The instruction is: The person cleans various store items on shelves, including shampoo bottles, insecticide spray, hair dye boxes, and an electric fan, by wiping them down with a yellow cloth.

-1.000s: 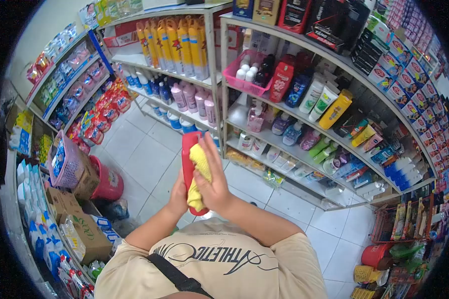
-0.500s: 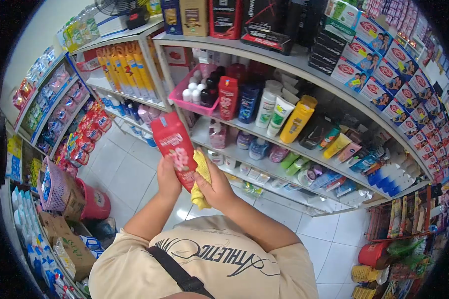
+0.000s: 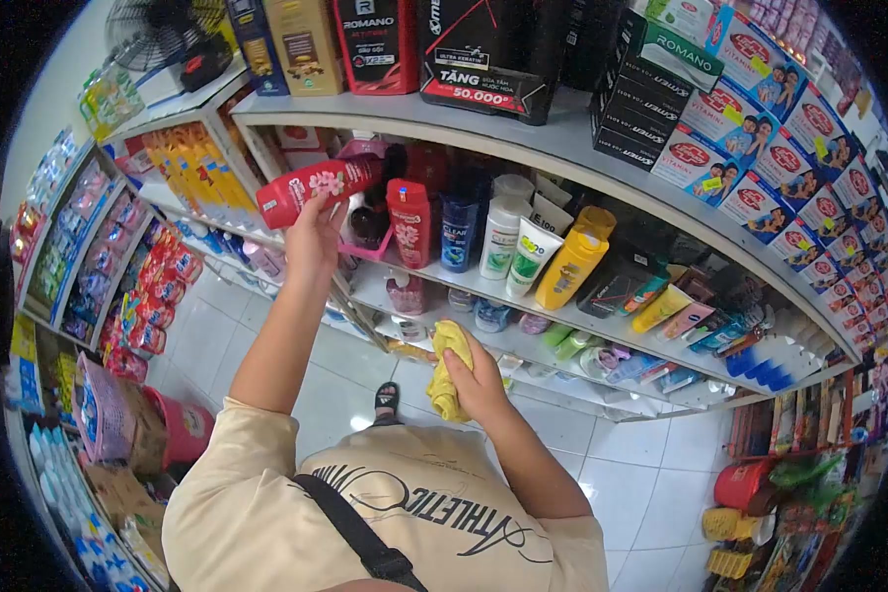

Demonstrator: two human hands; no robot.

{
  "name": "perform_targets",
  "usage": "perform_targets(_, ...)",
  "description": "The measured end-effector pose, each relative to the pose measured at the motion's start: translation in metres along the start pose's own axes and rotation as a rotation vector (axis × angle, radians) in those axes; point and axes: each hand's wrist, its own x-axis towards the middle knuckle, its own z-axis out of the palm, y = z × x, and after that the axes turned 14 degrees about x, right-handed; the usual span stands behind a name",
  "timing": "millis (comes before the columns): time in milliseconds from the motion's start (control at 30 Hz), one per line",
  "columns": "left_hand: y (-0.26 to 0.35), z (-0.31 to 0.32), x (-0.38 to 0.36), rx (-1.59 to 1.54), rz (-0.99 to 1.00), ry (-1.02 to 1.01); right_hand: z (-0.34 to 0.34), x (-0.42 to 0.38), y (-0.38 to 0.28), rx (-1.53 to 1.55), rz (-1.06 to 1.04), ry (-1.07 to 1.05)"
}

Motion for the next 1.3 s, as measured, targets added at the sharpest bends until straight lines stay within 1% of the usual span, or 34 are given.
perform_targets(100, -0.011, 0.008, 0.037, 0.029, 0.112, -0.055, 0.01, 0.012, 0.005, 0.047, -0.015, 0.056)
perform_targets(267, -0.013, 0.033, 0.082, 0.067, 0.034, -0.266, 0.025, 0.036, 0.004, 0.175, -0.049, 0.179)
perform_targets(367, -0.028, 0.036, 0.122, 0.104, -0.15, -0.348, 0.028, 0.05, 0.015, 0.197, -0.103, 0.279)
perform_targets(400, -0.029, 0.038, 0.135, 0.41, -0.225, -0.356, 0.031, 0.052, 0.015, 0.185, -0.096, 0.299)
perform_targets(433, -0.024, 0.044, 0.144, 0.647, -0.255, -0.382, 0.034, 0.054, 0.015, 0.17, -0.089, 0.315)
perform_targets(467, -0.024, 0.05, 0.154, 0.821, -0.256, -0.411, 0.036, 0.056, 0.014, 0.157, -0.082, 0.329)
perform_targets(667, -0.038, 0.067, 0.188, 1.208, 0.298, -0.656, 0.045, 0.062, 0.024, 0.15, -0.12, 0.408)
perform_targets(800, -0.037, 0.074, 0.196, 1.442, 0.606, -0.785, 0.046, 0.055, 0.027, 0.182, -0.126, 0.451)
perform_targets(867, -0.033, 0.076, 0.198, 1.521, 0.76, -0.829, 0.045, 0.049, 0.027, 0.234, -0.104, 0.499)
perform_targets(1000, -0.031, 0.077, 0.194, 1.62, 1.054, -0.874, 0.033, 0.034, 0.029, 0.165, -0.09, 0.49)
perform_targets(1067, -0.03, 0.079, 0.192, 1.646, 1.182, -0.878, 0.03, 0.027, 0.025, 0.145, -0.083, 0.499)
perform_targets(1167, -0.033, 0.085, 0.188, 1.655, 1.323, -0.87, 0.025, 0.017, 0.02, 0.155, -0.078, 0.519)
perform_targets(1300, -0.035, 0.089, 0.178, 1.625, 1.396, -0.869, 0.014, 0.004, 0.02, 0.105, -0.064, 0.524)
